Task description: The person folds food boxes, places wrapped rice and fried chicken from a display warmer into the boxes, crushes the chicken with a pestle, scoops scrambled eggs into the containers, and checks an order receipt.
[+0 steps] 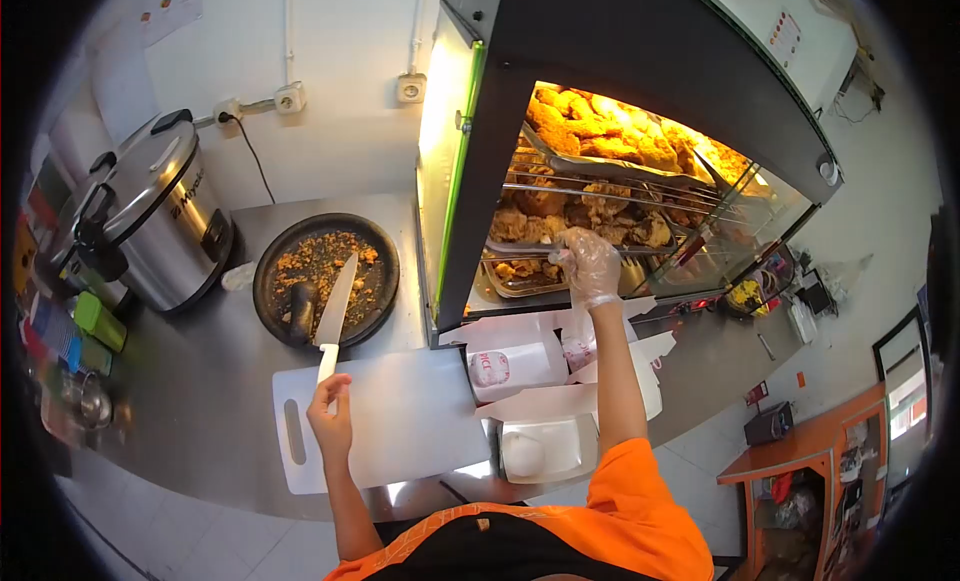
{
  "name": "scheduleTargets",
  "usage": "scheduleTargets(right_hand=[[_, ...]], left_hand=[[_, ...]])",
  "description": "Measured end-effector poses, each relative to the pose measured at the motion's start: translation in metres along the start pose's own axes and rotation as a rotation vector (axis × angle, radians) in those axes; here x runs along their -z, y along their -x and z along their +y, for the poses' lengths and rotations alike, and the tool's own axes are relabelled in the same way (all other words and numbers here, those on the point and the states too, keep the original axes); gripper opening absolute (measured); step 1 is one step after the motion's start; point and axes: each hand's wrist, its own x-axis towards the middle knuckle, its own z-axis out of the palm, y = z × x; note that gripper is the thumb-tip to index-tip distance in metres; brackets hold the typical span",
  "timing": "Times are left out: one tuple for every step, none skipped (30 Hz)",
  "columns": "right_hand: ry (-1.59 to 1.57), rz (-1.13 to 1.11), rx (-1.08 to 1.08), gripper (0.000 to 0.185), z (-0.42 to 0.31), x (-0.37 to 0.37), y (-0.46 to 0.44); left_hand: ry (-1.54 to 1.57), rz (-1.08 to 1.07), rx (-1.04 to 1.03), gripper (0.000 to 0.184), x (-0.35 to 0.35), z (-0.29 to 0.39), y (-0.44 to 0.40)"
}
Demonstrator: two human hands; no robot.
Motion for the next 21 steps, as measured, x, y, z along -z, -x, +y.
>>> scheduleTargets(right_hand=[[0.016, -0.015, 0.017, 0.016, 0.002, 0.007, 0.003], [0.029, -0.03, 0.034, 0.017, 0.004, 0.014, 0.008], [0.042, -0.044, 0.05, 0.018, 0.006, 0.02, 0.014], [0.0, -0.081, 0.041, 0.02, 0.015, 0.02, 0.024], [0.009, -0.065, 0.06, 0.02, 0.016, 0.024, 0.029], [0.018, -0.05, 0.079, 0.019, 0.017, 0.03, 0.033], [0.028, -0.034, 0.098, 0.019, 0.017, 0.035, 0.035], [0.028, -0.04, 0.104, 0.02, 0.019, 0.038, 0.039], [0.024, -0.038, 0.102, 0.021, 0.022, 0.04, 0.043], [0.017, -0.037, 0.101, 0.022, 0.025, 0.04, 0.047], [0.009, -0.037, 0.1, 0.023, 0.027, 0.039, 0.049], [0.022, -0.016, 0.094, 0.025, 0.028, 0.038, 0.05], [0.0, -0.037, 0.084, 0.024, 0.028, 0.038, 0.049], [-0.02, -0.059, 0.072, 0.023, 0.027, 0.041, 0.048], [-0.04, -0.081, 0.06, 0.022, 0.026, 0.044, 0.046], [-0.04, -0.062, 0.064, 0.021, 0.022, 0.049, 0.043], [-0.039, -0.043, 0.069, 0.02, 0.016, 0.055, 0.04], [-0.037, -0.025, 0.075, 0.02, 0.011, 0.06, 0.035], [-0.082, -0.026, 0.075, 0.021, 0.006, 0.063, 0.026], [-0.127, -0.028, 0.077, 0.022, 0.001, 0.064, 0.014], [-0.174, -0.032, 0.075, 0.024, -0.005, 0.066, 0.001]], left_hand=[[0.001, -0.045, 0.002, 0.01, -0.008, 0.001, 0.0], [-0.001, -0.089, 0.004, 0.009, -0.015, 0.0, 0.002], [-0.004, -0.132, 0.005, 0.009, -0.022, 0.002, 0.003], [0.023, -0.144, 0.003, 0.008, -0.033, 0.006, 0.006], [0.041, -0.209, -0.017, 0.009, -0.044, 0.012, 0.008], [0.06, -0.273, -0.038, 0.009, -0.054, 0.02, 0.009], [0.079, -0.336, -0.059, 0.01, -0.066, 0.027, 0.01], [0.14, -0.413, -0.061, 0.011, -0.079, 0.034, 0.012], [0.2, -0.488, -0.064, 0.012, -0.092, 0.042, 0.014], [0.259, -0.561, -0.066, 0.014, -0.104, 0.049, 0.015], [0.297, -0.617, -0.052, 0.015, -0.116, 0.056, 0.016], [0.335, -0.671, -0.039, 0.017, -0.129, 0.063, 0.015], [0.371, -0.727, -0.025, 0.018, -0.14, 0.068, 0.013], [0.375, -0.722, -0.014, 0.019, -0.151, 0.073, 0.011], [0.38, -0.717, -0.003, 0.02, -0.162, 0.078, 0.007], [0.385, -0.712, 0.005, 0.021, -0.17, 0.081, 0.003], [0.388, -0.716, 0.01, 0.02, -0.175, 0.084, -0.001], [0.391, -0.719, 0.014, 0.02, -0.179, 0.086, -0.004], [0.398, -0.719, 0.016, 0.02, -0.183, 0.087, -0.007], [0.411, -0.698, -0.042, 0.019, -0.186, 0.085, -0.007], [0.414, -0.706, -0.035, 0.018, -0.187, 0.082, -0.006]])
